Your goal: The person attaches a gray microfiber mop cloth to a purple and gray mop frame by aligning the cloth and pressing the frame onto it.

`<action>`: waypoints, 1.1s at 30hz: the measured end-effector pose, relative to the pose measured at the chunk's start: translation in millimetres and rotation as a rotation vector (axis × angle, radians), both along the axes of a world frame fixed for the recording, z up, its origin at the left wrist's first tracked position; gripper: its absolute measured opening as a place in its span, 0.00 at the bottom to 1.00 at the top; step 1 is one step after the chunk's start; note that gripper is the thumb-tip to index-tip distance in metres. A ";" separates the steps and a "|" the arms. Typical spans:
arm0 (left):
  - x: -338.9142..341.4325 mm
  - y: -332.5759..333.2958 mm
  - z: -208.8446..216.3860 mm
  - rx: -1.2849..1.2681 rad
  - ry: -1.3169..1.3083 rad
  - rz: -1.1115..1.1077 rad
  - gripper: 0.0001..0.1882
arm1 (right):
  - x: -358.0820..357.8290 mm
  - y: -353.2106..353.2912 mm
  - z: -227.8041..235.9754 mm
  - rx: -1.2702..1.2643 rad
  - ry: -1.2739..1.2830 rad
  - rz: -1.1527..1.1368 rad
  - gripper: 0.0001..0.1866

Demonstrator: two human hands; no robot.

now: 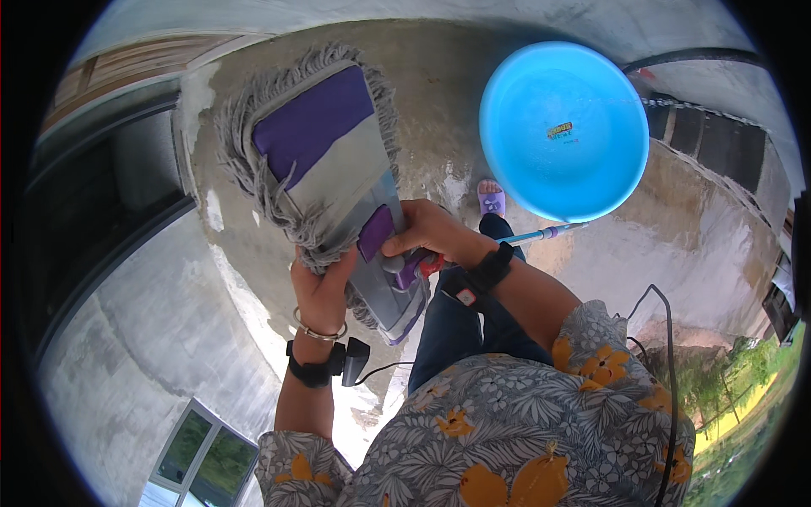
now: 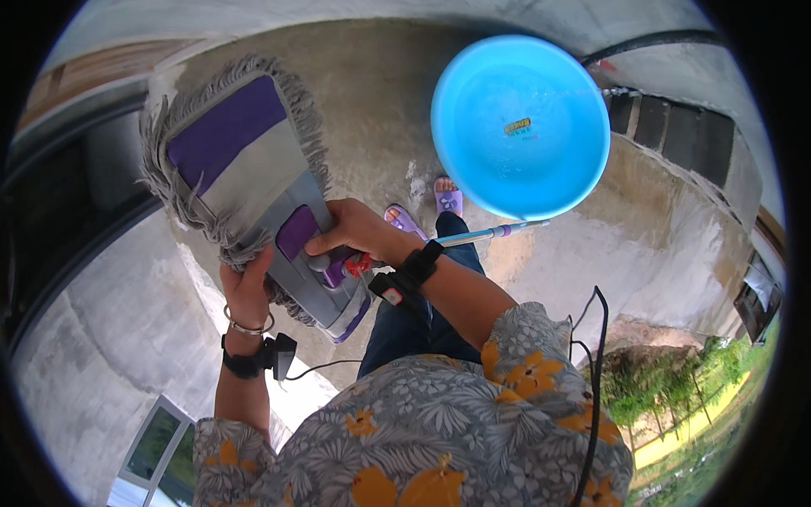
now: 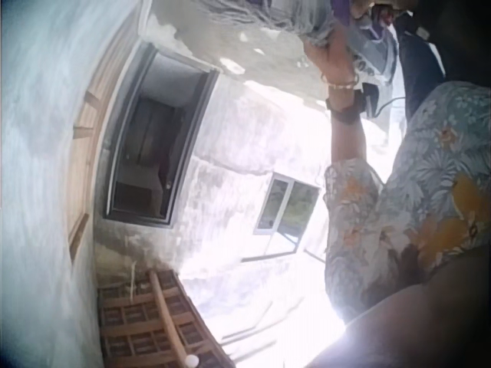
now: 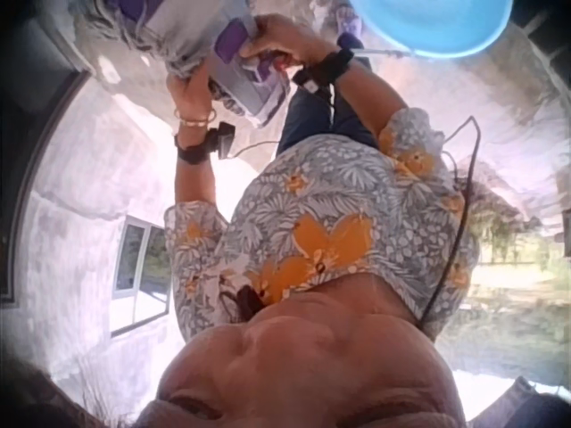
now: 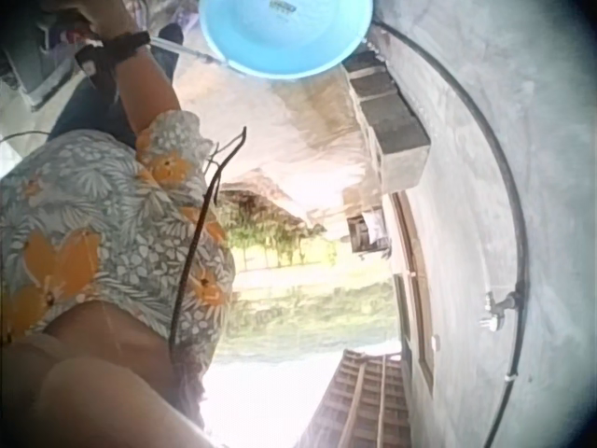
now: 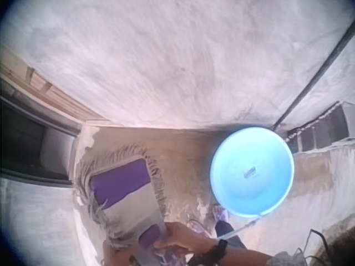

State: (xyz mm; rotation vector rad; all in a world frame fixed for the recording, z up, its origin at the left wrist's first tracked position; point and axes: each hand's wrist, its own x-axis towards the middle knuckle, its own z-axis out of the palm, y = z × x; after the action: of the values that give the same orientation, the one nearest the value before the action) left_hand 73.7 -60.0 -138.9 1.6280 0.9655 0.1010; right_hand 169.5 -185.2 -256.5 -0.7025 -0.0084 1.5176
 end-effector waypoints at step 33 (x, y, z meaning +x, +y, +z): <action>-70.4 89.2 -19.0 -0.135 -0.379 0.550 0.08 | -44.9 -189.7 -69.8 -0.677 -1.093 0.582 0.26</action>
State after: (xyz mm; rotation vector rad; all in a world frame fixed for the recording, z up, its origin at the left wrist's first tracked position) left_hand 3.3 29.2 -157.9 1.1288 1.0686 0.6789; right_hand 124.6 -374.9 -326.3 -2.1525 -0.5873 1.4753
